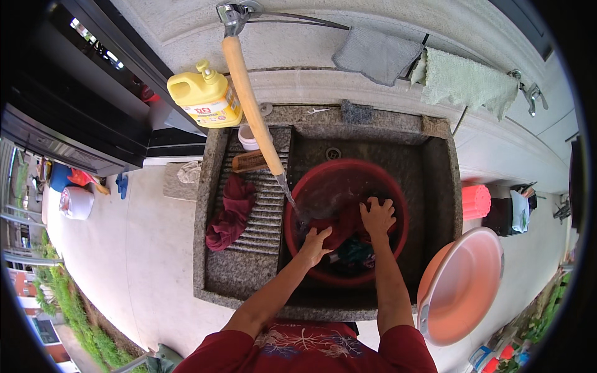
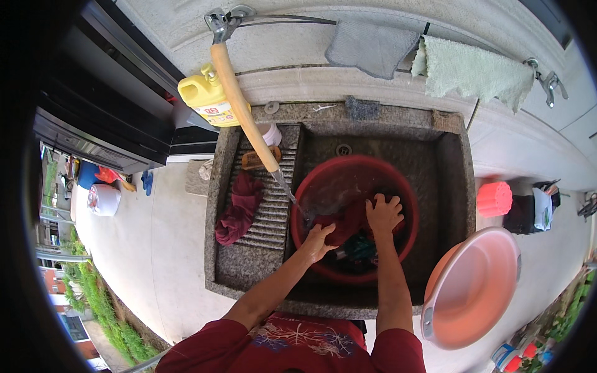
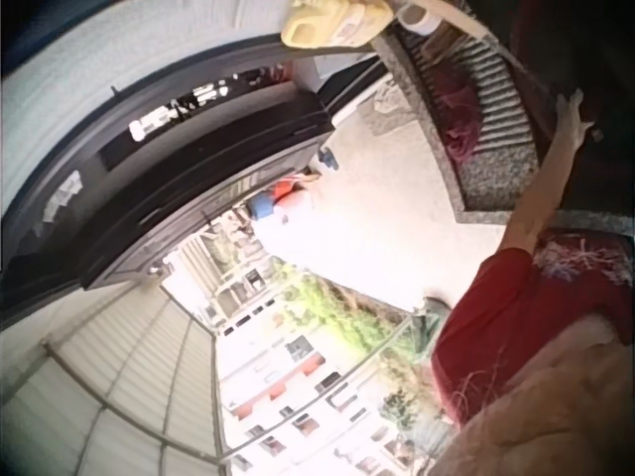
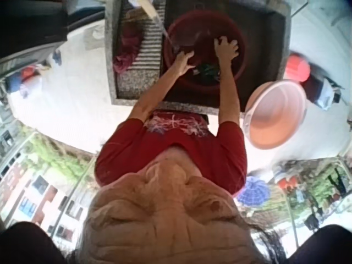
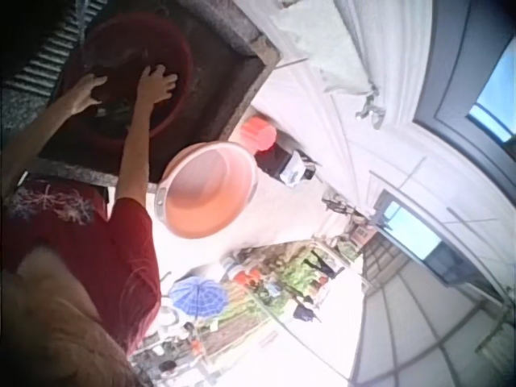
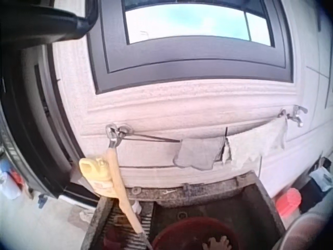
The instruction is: The person washes clothes by hand in an outdoor stone sink. They scrub a maroon cloth, rinse it, and place it on the washboard. They then fill a red basin with water from a tap and wash several other garments, including a dark patterned cloth and a green shirt, by hand.
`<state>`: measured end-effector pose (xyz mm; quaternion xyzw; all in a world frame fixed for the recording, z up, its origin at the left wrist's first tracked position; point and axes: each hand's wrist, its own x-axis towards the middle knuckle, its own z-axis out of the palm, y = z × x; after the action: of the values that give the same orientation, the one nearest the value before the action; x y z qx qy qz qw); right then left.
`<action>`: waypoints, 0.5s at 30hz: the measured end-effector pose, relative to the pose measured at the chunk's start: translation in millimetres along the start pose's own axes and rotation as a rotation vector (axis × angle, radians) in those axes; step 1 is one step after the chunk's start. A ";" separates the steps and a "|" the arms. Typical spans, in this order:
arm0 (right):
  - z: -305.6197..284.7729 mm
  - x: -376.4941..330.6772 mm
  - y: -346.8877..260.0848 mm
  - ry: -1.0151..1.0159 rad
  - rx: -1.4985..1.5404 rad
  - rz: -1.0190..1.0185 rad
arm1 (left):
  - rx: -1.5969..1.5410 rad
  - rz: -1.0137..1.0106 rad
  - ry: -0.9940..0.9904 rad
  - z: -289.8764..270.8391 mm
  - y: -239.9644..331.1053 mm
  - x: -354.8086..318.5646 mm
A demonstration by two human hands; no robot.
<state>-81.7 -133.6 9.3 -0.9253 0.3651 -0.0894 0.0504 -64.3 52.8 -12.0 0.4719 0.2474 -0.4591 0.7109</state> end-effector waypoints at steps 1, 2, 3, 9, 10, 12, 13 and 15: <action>-0.7 3.2 4.5 -0.120 0.039 0.009 | 0.058 0.011 0.036 -7.3 -5.2 1.0; -6.3 7.6 2.7 -0.096 0.032 -0.054 | 0.118 0.028 0.070 -12.2 -5.7 1.1; -12.3 11.3 0.5 -0.072 0.024 -0.118 | 0.178 0.046 0.105 -17.3 -5.8 0.3; -107.8 59.2 -52.7 0.175 0.365 -0.240 | 0.345 0.085 0.080 -39.8 -3.3 -0.4; -120.0 67.0 -59.8 0.222 0.411 -0.268 | 0.348 0.094 0.092 -40.2 -3.4 0.3; -118.9 81.9 -58.9 0.178 0.568 -0.311 | 0.343 0.062 0.110 -37.6 -2.1 0.4; -112.9 84.4 -56.7 0.152 0.648 -0.332 | 0.341 0.044 0.122 -37.6 -1.6 0.0; -79.4 75.8 -45.2 0.098 0.509 -0.336 | 0.282 0.009 0.159 -33.8 -3.6 -0.9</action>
<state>-13.3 -154.8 104.0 -0.9250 0.1748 -0.2294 0.2473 -65.2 83.1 -27.5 0.6032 0.2339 -0.4472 0.6176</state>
